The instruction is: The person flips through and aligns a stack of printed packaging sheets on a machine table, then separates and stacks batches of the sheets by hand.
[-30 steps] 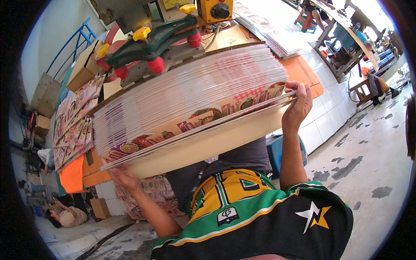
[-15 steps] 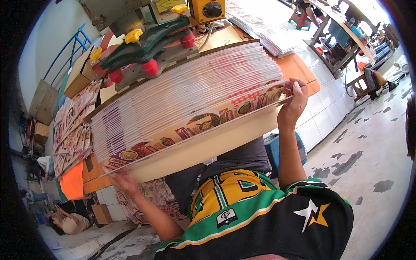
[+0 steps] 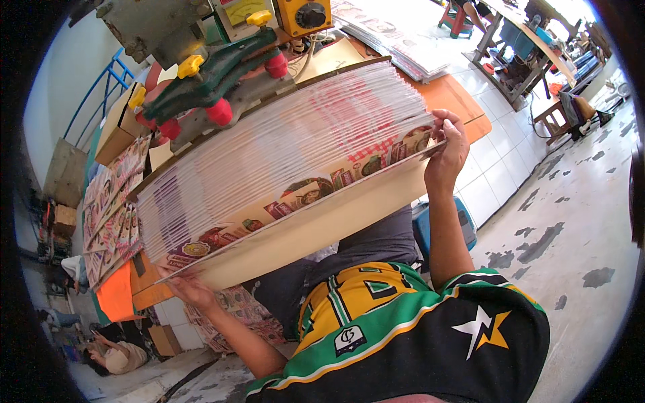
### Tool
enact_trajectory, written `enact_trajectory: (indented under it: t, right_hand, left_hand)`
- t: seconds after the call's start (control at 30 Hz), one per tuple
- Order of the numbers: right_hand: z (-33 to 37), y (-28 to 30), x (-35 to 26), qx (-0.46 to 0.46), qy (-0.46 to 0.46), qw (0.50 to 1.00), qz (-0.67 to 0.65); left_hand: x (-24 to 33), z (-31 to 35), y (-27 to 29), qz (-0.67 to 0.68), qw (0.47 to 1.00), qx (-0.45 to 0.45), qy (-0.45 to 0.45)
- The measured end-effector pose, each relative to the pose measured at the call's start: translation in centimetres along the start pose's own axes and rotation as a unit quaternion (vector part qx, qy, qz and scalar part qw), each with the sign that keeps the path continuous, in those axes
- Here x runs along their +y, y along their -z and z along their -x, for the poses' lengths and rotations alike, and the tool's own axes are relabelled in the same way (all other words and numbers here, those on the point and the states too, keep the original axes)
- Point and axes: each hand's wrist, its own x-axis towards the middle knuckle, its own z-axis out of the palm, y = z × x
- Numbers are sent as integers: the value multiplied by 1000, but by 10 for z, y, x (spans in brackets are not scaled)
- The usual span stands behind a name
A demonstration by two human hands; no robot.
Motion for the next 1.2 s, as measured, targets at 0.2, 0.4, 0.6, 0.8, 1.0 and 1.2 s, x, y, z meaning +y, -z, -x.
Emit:
enact_trajectory:
  t: [0.2, 0.4, 0.6, 0.8, 1.0, 1.2]
  right_hand:
    - [-3, -6, 1, 12, 23, 999, -42]
    - [-2, -4, -2, -17, -3, 997, -80]
    - [-2, -2, 2, -16, -10, 996, -86]
    - [-2, -6, -3, 2, 8, 997, -77]
    - [-2, -7, -2, 24, -9, 996, -91]
    - [-2, -4, -10, 1, -21, 998, -51]
  left_hand:
    - [-6, 4, 22, -4, 999, -11, 46]
    - [5, 1, -6, -16, 999, -19, -20]
    - [2, 1, 4, 8, 999, -40, 5]
    - [1, 2, 6, -17, 1000, -16, -2]
    - [-4, 2, 10, -44, 999, 19, -3]
    - [21, -2, -30, -58, 998, -24, -31]
